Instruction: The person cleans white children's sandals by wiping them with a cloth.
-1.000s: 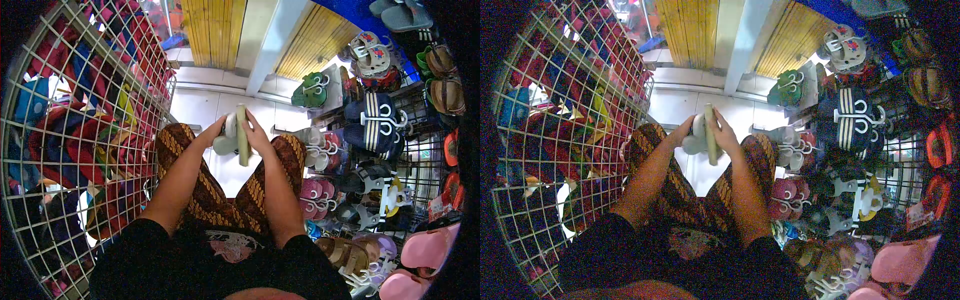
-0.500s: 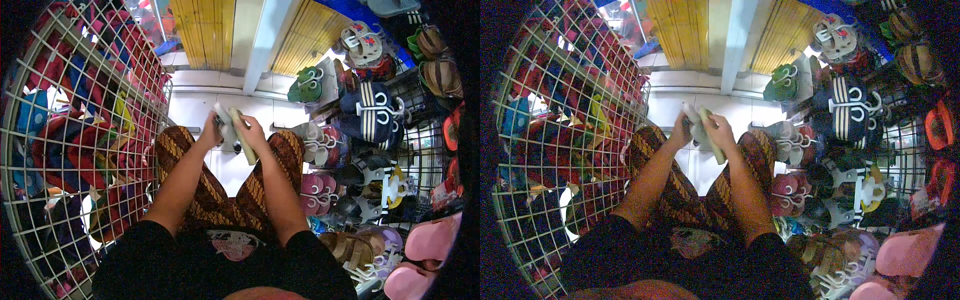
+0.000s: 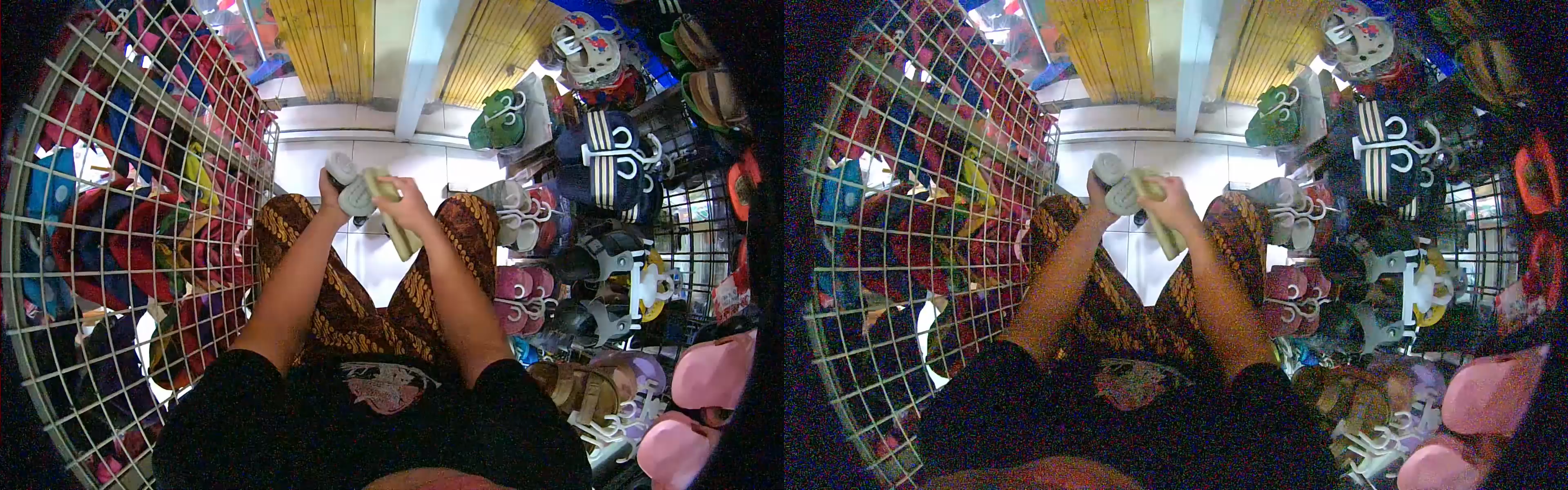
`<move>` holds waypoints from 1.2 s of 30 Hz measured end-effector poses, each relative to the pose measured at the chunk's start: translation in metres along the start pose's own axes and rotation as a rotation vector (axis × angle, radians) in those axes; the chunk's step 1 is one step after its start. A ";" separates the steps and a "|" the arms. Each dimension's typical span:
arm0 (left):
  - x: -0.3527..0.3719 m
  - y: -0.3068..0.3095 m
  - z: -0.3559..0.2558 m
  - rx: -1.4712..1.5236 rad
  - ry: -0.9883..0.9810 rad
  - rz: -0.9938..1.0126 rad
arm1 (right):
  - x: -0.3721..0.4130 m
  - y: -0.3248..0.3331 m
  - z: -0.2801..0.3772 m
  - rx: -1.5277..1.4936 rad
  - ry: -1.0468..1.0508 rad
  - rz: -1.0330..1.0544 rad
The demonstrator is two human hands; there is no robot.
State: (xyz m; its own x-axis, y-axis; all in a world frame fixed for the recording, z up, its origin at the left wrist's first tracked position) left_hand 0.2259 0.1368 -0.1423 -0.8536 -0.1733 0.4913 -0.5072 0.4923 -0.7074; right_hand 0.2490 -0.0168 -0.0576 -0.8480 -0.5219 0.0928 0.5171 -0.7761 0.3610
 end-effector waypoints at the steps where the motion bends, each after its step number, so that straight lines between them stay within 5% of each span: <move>1: 0.000 -0.002 -0.001 0.014 -0.001 0.017 | 0.001 -0.005 0.007 -0.004 0.070 0.061; 2: 0.001 -0.003 -0.003 0.029 -0.002 0.032 | 0.002 -0.012 0.007 -0.090 0.070 0.120; 6: 0.001 -0.007 0.005 -0.030 0.063 0.096 | 0.006 0.022 -0.016 0.024 -0.197 -0.218; 10: -0.001 -0.002 -0.001 0.061 0.019 0.068 | 0.005 -0.009 0.006 -0.132 0.057 0.089; 14: -0.003 -0.004 0.009 -0.005 0.091 0.148 | 0.003 0.021 -0.015 0.164 -0.146 -0.231; 17: 0.003 -0.011 0.002 0.011 0.009 0.208 | -0.002 0.008 -0.017 -0.025 -0.036 -0.083; 18: 0.004 -0.012 0.001 0.005 0.018 0.201 | -0.002 -0.004 -0.029 -0.320 -0.205 0.066; 22: 0.005 -0.005 0.001 -0.124 -0.036 0.016 | -0.004 0.008 -0.042 -0.123 -0.296 -0.039; 25: 0.000 0.004 0.001 -0.078 0.016 -0.081 | 0.003 -0.021 -0.024 -0.436 -0.241 0.169; 30: 0.001 0.003 0.002 -0.038 0.079 -0.045 | -0.002 0.014 -0.047 -0.087 -0.326 -0.145; 33: -0.001 -0.002 0.001 0.050 0.067 -0.012 | -0.007 0.023 -0.045 -0.252 -0.222 -0.287; 36: -0.003 -0.004 0.000 0.167 0.093 -0.031 | 0.000 0.032 -0.027 0.057 -0.097 -0.397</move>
State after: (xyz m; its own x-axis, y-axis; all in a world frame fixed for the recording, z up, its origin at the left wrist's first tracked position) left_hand 0.2309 0.1354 -0.1409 -0.8264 -0.1029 0.5536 -0.5525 0.3378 -0.7620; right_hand 0.2691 -0.0514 -0.0712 -0.9888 -0.1479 0.0216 0.1425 -0.8882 0.4368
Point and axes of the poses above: each hand's wrist, its own x-axis away from the middle knuckle, its own y-axis out of the back of the hand, z = x × y, the point moved 9 cm from there along -x, towards the middle knuckle, and after that the axes turned 8 degrees about -x, right-handed, at the moved point
